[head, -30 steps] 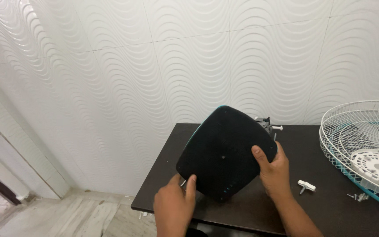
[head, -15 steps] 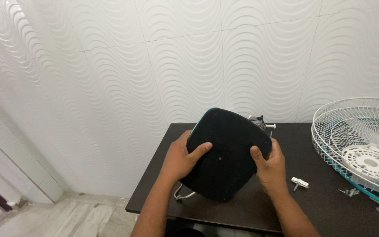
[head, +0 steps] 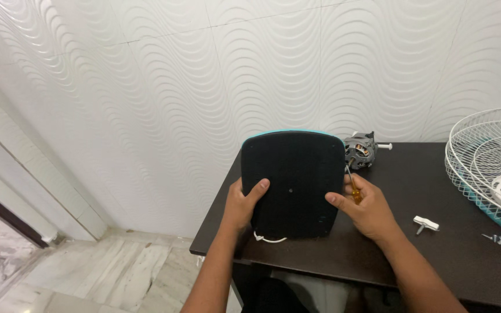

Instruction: The person assembles a teal and black fan base by inserting and tightening screws with a screwdriver. They handle the fan base, screws, and screwdriver, then attach the motor assembly to the base.

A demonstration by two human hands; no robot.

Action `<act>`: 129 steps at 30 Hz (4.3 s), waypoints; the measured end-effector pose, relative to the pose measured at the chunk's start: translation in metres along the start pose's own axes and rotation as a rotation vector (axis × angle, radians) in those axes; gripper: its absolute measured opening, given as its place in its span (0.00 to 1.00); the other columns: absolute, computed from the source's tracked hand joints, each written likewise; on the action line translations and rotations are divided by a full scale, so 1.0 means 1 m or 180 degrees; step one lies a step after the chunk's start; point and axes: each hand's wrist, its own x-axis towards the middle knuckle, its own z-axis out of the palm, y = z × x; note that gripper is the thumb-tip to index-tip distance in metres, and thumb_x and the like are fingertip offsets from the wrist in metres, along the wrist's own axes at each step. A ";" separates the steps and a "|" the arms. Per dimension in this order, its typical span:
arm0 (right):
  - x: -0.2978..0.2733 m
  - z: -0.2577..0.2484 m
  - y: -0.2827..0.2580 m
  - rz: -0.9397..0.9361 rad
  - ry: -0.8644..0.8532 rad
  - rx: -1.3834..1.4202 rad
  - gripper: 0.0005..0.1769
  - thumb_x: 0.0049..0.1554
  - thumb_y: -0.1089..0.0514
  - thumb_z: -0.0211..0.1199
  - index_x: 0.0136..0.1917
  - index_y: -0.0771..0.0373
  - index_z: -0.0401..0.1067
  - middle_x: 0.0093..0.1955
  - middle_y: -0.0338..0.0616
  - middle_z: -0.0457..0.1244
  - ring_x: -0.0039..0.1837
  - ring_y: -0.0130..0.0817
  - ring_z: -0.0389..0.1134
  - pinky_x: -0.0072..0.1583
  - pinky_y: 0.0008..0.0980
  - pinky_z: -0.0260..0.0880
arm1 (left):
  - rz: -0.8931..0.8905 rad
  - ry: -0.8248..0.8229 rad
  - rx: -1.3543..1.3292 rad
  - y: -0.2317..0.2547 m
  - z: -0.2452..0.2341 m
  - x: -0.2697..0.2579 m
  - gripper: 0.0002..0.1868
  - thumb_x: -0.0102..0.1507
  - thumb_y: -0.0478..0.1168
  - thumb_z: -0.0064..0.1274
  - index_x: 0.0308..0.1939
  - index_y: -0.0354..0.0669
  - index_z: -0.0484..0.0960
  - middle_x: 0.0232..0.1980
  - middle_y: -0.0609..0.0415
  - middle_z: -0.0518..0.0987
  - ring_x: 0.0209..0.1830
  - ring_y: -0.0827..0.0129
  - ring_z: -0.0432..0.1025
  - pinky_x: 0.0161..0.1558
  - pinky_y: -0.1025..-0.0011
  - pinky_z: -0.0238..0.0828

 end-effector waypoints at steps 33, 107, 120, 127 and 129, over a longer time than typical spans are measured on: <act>-0.112 -0.061 -0.033 0.0123 0.1561 -0.2342 0.15 0.54 0.51 0.66 0.52 0.59 0.80 0.47 0.43 0.68 0.50 0.38 0.71 0.55 0.37 0.71 | -0.0837 0.0468 0.1103 -0.095 -0.015 0.027 0.33 0.70 0.57 0.47 0.52 0.21 0.80 0.37 0.26 0.83 0.36 0.40 0.79 0.44 0.51 0.75; -0.071 0.051 -0.125 -0.1231 0.2261 -0.1474 0.09 0.54 0.66 0.70 0.49 0.64 0.79 0.42 0.41 0.70 0.37 0.22 0.68 0.38 0.22 0.66 | 0.0437 0.0400 0.0532 -0.004 0.017 -0.018 0.27 0.68 0.55 0.42 0.37 0.33 0.84 0.30 0.43 0.83 0.31 0.59 0.78 0.37 0.62 0.73; 0.019 0.112 -0.152 -0.2859 0.1035 -0.2341 0.06 0.51 0.59 0.74 0.44 0.58 0.80 0.44 0.33 0.68 0.59 0.38 0.64 0.61 0.41 0.59 | 0.0866 0.0405 0.0445 -0.002 0.013 -0.018 0.26 0.68 0.55 0.40 0.35 0.34 0.79 0.26 0.49 0.78 0.25 0.62 0.73 0.30 0.62 0.67; 0.030 0.117 -0.147 -0.3193 0.1229 -0.2275 0.06 0.51 0.55 0.73 0.43 0.54 0.80 0.52 0.35 0.68 0.67 0.42 0.63 0.67 0.45 0.57 | 0.0639 0.0321 0.0458 -0.007 0.013 -0.018 0.28 0.68 0.57 0.40 0.31 0.36 0.78 0.23 0.50 0.75 0.23 0.63 0.72 0.28 0.63 0.67; 0.031 0.119 -0.150 -0.3138 0.1110 -0.2140 0.06 0.51 0.55 0.72 0.43 0.54 0.80 0.55 0.36 0.68 0.67 0.41 0.65 0.68 0.45 0.58 | 0.0642 0.0319 0.0404 -0.006 0.010 -0.018 0.28 0.68 0.57 0.41 0.30 0.36 0.78 0.23 0.50 0.76 0.23 0.64 0.72 0.28 0.63 0.66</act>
